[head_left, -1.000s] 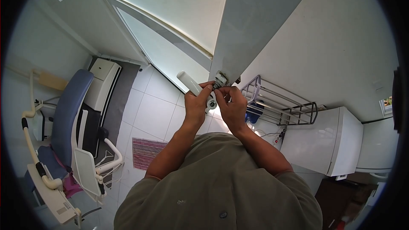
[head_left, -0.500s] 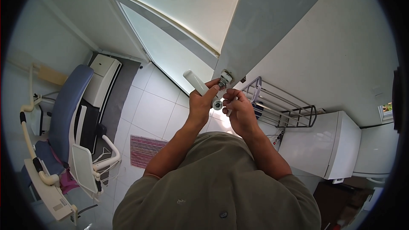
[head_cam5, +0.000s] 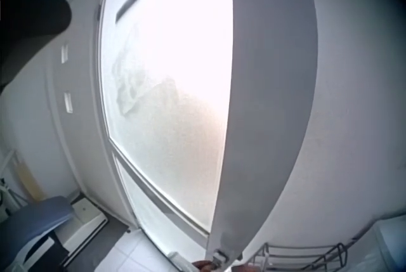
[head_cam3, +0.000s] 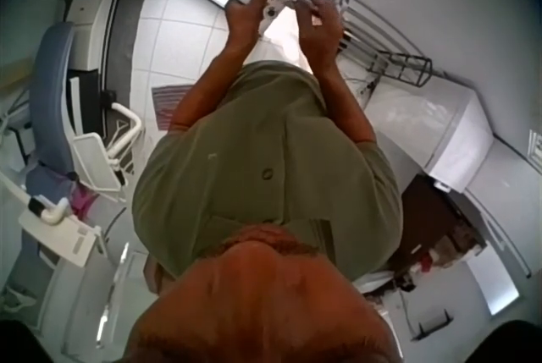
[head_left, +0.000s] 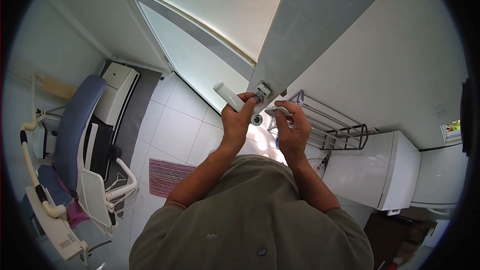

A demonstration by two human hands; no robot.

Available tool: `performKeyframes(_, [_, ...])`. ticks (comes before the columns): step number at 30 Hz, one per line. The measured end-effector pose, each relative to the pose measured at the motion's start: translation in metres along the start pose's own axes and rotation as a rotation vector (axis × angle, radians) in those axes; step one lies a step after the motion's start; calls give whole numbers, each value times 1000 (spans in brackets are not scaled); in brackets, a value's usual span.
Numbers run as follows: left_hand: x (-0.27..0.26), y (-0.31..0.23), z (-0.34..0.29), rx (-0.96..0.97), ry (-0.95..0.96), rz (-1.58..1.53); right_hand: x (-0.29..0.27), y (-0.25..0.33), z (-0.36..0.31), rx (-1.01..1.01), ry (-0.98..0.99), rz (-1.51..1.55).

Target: Repairing a door handle on a glass door using a screwdriver.

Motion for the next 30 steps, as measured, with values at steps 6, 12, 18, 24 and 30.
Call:
performKeyframes(6, [0,7,0,-34,3,-63,15,33,-1,-634,47,-382])
performKeyframes(12, [-1,14,3,-17,25,-24,20,25,-6,-780,75,-541])
performKeyframes(18, [1,11,3,-28,43,-76,36,22,2,-794,195,-696])
performKeyframes(24, [9,14,7,-31,100,-158,31,32,-9,-958,240,-626])
performKeyframes(30, [12,19,13,-52,153,-243,43,24,-3,-1006,414,-713])
Point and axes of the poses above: each hand's wrist, its own z-axis towards the middle knuckle, its own x-axis out of the palm, y = z × x, the point moved 7 cm from there along z, towards the middle knuckle, and after that the axes turned 10 degrees about z, right-handed, at the moved point
